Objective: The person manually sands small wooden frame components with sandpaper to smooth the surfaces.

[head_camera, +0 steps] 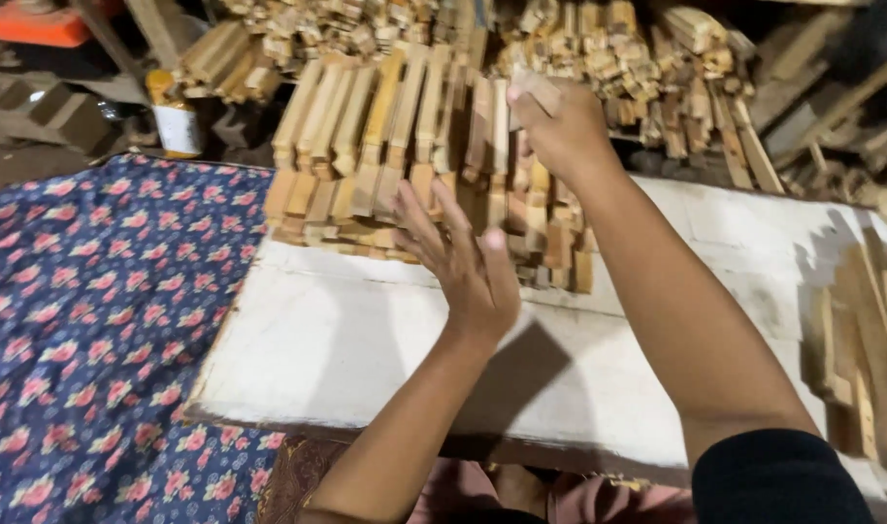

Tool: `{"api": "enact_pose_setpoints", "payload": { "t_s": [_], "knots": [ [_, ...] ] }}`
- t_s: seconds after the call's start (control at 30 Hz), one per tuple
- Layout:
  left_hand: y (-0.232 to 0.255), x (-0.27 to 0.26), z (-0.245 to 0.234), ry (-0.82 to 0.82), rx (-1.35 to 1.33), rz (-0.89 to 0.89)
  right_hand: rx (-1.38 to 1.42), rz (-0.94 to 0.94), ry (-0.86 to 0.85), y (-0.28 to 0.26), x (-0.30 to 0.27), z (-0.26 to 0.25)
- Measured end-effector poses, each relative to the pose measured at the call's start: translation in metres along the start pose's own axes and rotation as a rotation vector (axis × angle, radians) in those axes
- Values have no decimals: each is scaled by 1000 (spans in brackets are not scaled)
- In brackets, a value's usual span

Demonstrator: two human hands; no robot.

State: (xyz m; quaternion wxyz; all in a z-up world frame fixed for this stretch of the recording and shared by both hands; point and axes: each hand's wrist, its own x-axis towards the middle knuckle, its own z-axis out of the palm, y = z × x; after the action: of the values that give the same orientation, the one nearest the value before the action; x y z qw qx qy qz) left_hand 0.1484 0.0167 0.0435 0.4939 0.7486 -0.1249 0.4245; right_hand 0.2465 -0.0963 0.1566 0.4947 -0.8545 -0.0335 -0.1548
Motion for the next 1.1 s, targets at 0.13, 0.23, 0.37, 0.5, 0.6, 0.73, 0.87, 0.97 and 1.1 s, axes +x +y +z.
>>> {"api": "enact_pose_setpoints", "payload": {
  "t_s": [0.13,0.23,0.37,0.5,0.6,0.73,0.87,0.97,1.1],
  "knots": [
    [47,-53,-8,-414,-145,160,-4,-85,163,57,-65,-57],
    [64,-94,-11,-788,-299,118,-168,54,250,89,-135,-102],
    [77,-120,-3,-1219,-361,115,-448,-175,464,147,-231,-174],
    [89,-122,1,-1516,-245,-130,-859,-61,827,161,-327,-219],
    [87,-141,6,-1403,-287,-115,-899,91,1001,193,-377,-241],
    [70,-162,16,-1396,-246,-159,-917,62,1039,228,-386,-265],
    [61,-173,15,-1198,-297,-34,-946,260,918,230,-350,-275],
    [64,-173,11,-1121,-301,-9,-902,575,794,216,-315,-284],
    [65,-173,8,-1082,-258,-8,-832,698,715,232,-300,-295]
  ]
}}
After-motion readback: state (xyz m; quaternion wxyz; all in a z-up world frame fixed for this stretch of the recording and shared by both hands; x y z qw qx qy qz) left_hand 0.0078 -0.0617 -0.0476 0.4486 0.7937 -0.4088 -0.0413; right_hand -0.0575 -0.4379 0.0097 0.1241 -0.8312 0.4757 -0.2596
